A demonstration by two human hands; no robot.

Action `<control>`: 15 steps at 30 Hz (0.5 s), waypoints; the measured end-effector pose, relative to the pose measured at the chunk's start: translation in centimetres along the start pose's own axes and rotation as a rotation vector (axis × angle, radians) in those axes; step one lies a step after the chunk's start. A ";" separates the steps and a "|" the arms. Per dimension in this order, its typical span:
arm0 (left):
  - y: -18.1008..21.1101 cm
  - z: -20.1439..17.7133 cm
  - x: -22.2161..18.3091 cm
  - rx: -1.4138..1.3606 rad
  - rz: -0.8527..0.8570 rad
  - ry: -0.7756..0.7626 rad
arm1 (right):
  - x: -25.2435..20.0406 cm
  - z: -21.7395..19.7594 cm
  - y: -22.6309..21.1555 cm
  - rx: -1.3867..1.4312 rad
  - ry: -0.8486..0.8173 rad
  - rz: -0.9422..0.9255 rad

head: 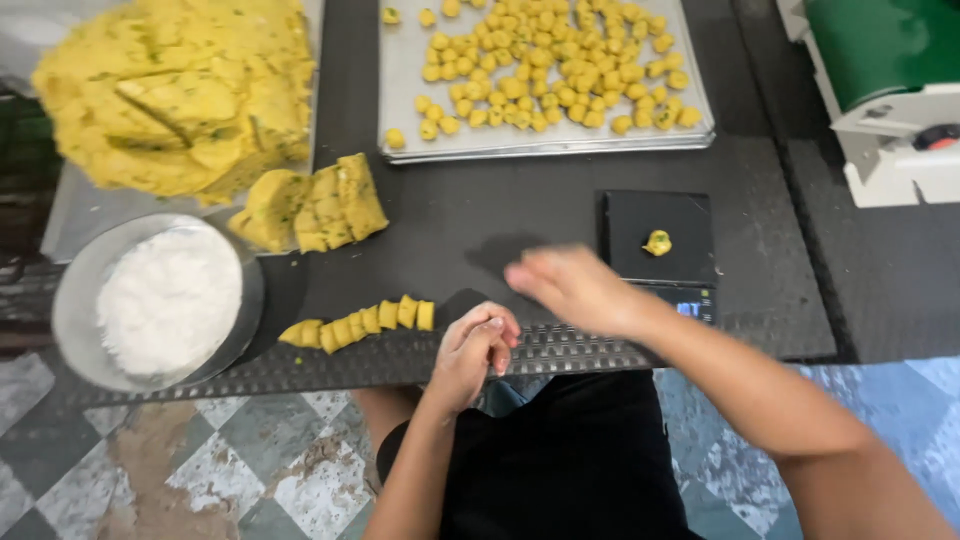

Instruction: Weighing individual portions of yellow dough on a digital scale and placing them on a tray for portion control.

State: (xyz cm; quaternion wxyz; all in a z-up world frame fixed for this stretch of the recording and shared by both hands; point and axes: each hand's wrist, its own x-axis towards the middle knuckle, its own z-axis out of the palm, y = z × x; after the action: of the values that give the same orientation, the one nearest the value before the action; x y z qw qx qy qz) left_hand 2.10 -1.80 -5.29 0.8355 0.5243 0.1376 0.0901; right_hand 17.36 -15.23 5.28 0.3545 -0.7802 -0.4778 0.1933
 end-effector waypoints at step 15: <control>3.7 0.6 -0.9 -0.086 -0.048 -0.141 | 5.5 -9.6 4.4 -0.224 0.416 -0.241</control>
State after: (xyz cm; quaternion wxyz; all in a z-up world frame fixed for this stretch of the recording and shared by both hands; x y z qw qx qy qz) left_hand 1.40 -1.04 -1.60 0.8668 0.4895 0.0870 0.0388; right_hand 28.73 -15.18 8.68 0.3769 -0.7749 -0.5027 -0.0688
